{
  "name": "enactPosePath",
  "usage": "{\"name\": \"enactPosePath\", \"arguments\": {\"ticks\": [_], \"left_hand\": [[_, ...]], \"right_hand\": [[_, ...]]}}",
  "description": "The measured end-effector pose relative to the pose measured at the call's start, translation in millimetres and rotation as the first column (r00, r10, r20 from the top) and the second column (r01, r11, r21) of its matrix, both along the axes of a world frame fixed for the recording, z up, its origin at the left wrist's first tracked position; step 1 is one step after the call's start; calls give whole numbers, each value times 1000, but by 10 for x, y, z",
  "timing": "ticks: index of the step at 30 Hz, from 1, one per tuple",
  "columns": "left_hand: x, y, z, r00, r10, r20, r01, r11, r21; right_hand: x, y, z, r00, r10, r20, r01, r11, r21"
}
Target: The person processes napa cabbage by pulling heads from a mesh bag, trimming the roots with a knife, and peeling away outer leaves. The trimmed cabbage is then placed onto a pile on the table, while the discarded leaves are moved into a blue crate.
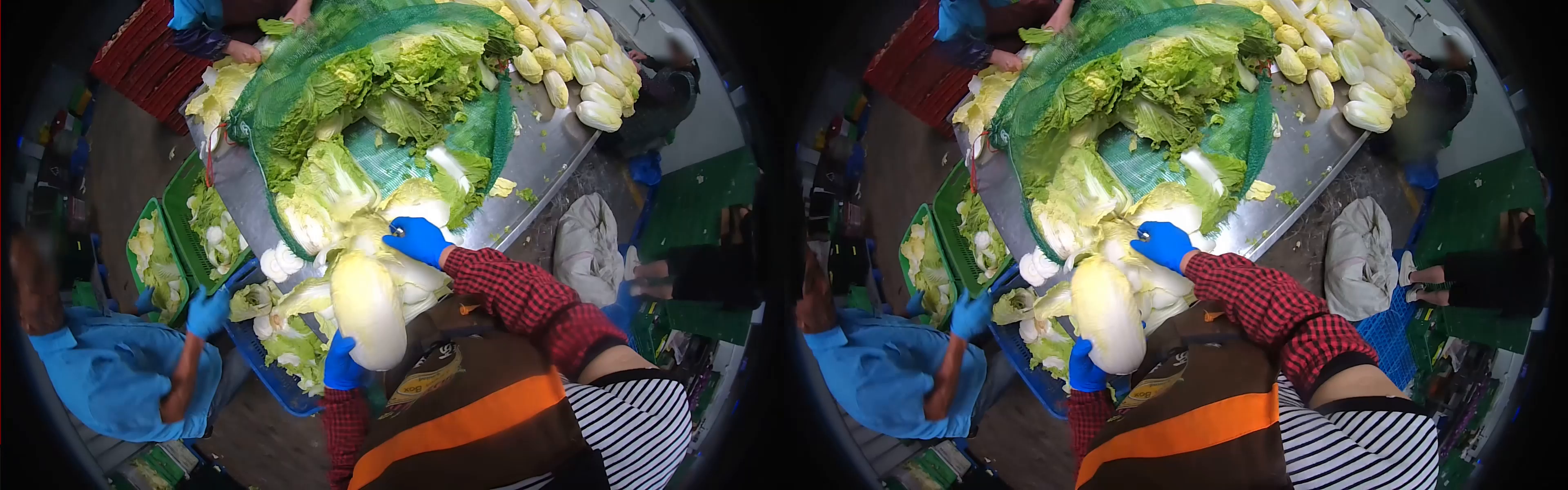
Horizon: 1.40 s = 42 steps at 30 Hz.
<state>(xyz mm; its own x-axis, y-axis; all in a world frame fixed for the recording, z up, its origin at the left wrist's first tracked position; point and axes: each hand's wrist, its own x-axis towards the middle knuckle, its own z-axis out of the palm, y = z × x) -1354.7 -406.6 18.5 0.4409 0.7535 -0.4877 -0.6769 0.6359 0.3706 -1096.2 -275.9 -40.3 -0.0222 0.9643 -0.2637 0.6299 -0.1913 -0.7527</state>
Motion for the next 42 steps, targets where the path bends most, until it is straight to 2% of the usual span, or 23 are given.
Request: {"name": "enactPosePath", "arguments": {"ticks": [3,5,6,7,8,9,11,13,15,18,20,24,27,30,31,33,34,35,36,38,40,41,42], "left_hand": [[69,-146,-160,956,212,202,-216,976,-6],[92,-213,-445,846,348,405,-365,930,-38],[128,-188,-432,896,360,260,-364,931,-38],[203,-133,-362,896,357,264,-360,932,-41],[315,-46,-263,923,380,67,-378,925,-37],[384,7,-213,911,389,-134,-396,918,-28],[406,62,-268,892,434,-123,-445,892,-81],[487,134,-179,850,391,-354,-380,919,102],[480,183,-165,839,392,-377,-371,919,132],[434,201,-146,800,273,-534,-143,951,272],[456,207,-132,795,266,-545,-132,953,273],[479,224,-170,800,225,-556,-93,962,256],[644,188,-261,659,313,-684,-77,933,353],[782,171,-187,605,365,-708,-64,908,414],[783,168,-183,606,365,-707,-61,907,416],[789,134,-171,751,379,-541,-307,926,221],[787,151,-92,778,384,-497,-372,919,128],[702,164,-178,778,383,-497,-371,920,128],[577,212,-269,842,526,-123,-516,850,102],[397,281,-381,754,600,266,-627,779,20],[337,382,-135,738,614,280,-645,764,23],[314,380,-34,727,626,282,-657,753,24],[302,354,34,725,631,275,-663,748,28]], "right_hand": [[30,-138,330,997,-62,-56,63,998,26],[-26,-293,874,823,-217,-524,-106,849,-518],[-76,-379,1023,830,-153,-537,-183,834,-521],[-140,-506,1094,830,-97,-549,-252,814,-524],[-259,-609,1050,834,49,-549,-210,949,-235],[-242,-637,1066,911,105,-398,-204,955,-215],[-254,-620,946,871,12,-492,-93,986,-141],[-215,-610,894,903,84,-420,-139,985,-102],[-189,-580,856,926,157,-343,-191,979,-66],[-201,-547,832,906,137,-401,-207,969,-136],[-167,-539,869,884,18,-468,-255,856,-449],[-132,-571,711,850,-30,-526,-267,836,-480],[-98,-614,609,866,9,-501,-250,874,-417],[-170,-787,294,838,-20,-545,-20,998,-68],[-135,-766,321,838,-21,-545,-17,998,-65],[-6,-705,430,936,36,-351,-71,993,-89],[6,-655,749,814,-235,-532,13,922,-387],[49,-641,694,672,-320,-669,-5,900,-435],[86,-616,602,634,-371,-679,-13,872,-489],[147,-534,580,591,-422,-687,-20,844,-536],[165,-449,768,924,-123,-363,-34,917,-398],[168,-483,636,921,-119,-370,-43,915,-401],[178,-529,401,990,43,-137,-66,984,-163]]}}
